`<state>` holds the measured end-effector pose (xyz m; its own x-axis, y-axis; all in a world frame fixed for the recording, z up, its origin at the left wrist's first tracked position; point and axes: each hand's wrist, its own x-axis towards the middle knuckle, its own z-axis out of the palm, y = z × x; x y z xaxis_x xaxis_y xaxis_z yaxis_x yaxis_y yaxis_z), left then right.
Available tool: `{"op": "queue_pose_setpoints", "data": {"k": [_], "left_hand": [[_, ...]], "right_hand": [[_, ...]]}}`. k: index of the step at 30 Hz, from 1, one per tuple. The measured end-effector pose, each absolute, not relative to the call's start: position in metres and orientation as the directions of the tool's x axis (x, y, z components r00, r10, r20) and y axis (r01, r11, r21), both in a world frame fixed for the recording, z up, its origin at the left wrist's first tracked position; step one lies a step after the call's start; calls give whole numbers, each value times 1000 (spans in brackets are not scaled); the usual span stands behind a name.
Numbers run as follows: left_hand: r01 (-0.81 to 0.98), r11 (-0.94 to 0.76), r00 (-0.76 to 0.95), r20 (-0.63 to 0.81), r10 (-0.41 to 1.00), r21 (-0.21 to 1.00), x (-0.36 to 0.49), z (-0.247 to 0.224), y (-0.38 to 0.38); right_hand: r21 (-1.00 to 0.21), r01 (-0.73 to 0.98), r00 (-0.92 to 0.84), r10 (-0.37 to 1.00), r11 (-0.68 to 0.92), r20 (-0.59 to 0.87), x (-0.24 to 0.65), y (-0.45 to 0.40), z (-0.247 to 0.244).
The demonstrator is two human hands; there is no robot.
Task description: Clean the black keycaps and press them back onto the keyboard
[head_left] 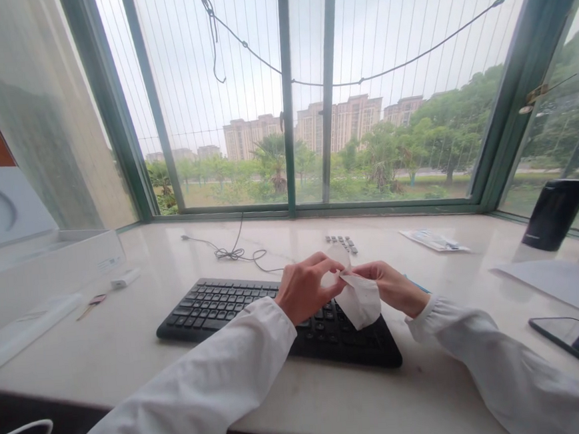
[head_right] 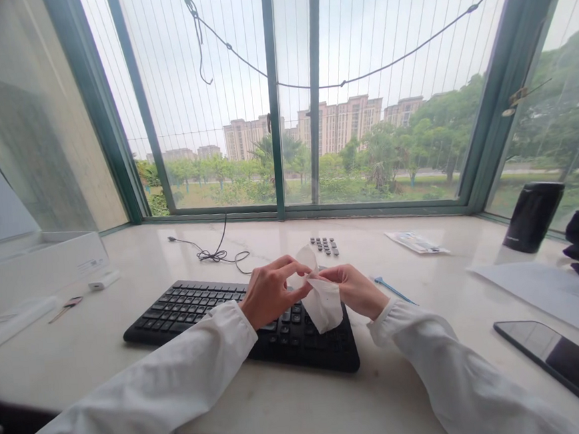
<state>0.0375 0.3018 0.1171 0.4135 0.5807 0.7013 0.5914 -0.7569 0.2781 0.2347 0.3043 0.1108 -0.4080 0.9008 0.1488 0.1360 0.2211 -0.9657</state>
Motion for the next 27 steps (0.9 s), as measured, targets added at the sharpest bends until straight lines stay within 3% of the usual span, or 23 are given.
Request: {"op": "queue_pose_setpoints", "data": {"k": [8,19,27], "left_hand": [[495,-792,428,693,580,358,37,118,304],[485,-824,437,735,519,293,34,119,310],[505,-814,475,696,539,286,36,113,311]], "right_hand": [[-964,107,-345,918,245,195,240,310,109],[-946,145,-177,948,291,265,241,310,111],[-923,206,-304,918,324,254,232,307,105]]}}
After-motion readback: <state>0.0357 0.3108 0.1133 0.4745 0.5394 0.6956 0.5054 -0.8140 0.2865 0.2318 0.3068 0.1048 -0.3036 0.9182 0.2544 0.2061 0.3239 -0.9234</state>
